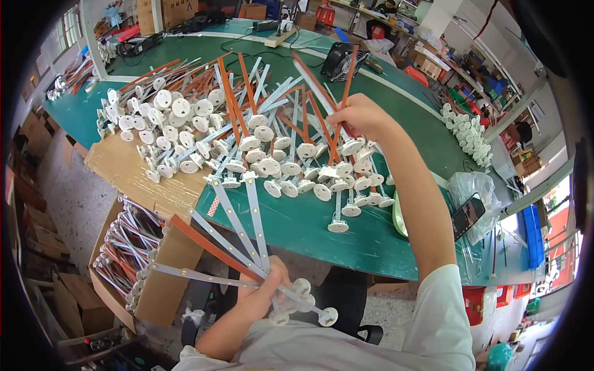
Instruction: Assembling and bundling LED strip fixtures with cable ties.
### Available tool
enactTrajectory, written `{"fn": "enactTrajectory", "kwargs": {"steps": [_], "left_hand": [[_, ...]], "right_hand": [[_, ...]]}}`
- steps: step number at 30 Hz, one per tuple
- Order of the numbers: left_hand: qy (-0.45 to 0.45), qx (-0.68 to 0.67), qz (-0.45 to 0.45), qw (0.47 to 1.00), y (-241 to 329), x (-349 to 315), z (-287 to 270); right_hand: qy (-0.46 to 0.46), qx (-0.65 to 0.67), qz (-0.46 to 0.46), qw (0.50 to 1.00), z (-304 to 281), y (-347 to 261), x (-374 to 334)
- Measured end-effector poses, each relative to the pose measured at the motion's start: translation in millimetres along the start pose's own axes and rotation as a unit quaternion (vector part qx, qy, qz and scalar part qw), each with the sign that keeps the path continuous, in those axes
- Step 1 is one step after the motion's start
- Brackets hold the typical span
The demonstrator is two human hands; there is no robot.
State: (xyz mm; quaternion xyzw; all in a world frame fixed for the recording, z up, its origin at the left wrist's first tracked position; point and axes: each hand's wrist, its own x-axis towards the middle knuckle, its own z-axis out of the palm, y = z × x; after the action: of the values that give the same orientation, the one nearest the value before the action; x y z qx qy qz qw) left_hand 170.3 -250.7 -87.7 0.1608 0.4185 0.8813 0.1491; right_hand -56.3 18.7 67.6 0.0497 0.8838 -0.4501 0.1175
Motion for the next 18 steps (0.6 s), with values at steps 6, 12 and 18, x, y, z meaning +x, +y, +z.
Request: {"fn": "enactTrajectory", "kwargs": {"steps": [6, 12, 18], "left_hand": [[-0.037, 0.027, 0.021, 0.999, 11, 1, 9], [-0.109, 0.089, 0.101, 0.985, 44, 22, 30], [-0.064, 0.062, 0.128, 0.988, 58, 28, 58]], "right_hand": [[-0.018, 0.161, 0.024, 0.987, -12, 0, -47], [-0.018, 0.295, -0.141, 0.945, -23, 17, -76], [0.173, -0.257, -0.1, 0.945, -2, 12, -48]]}}
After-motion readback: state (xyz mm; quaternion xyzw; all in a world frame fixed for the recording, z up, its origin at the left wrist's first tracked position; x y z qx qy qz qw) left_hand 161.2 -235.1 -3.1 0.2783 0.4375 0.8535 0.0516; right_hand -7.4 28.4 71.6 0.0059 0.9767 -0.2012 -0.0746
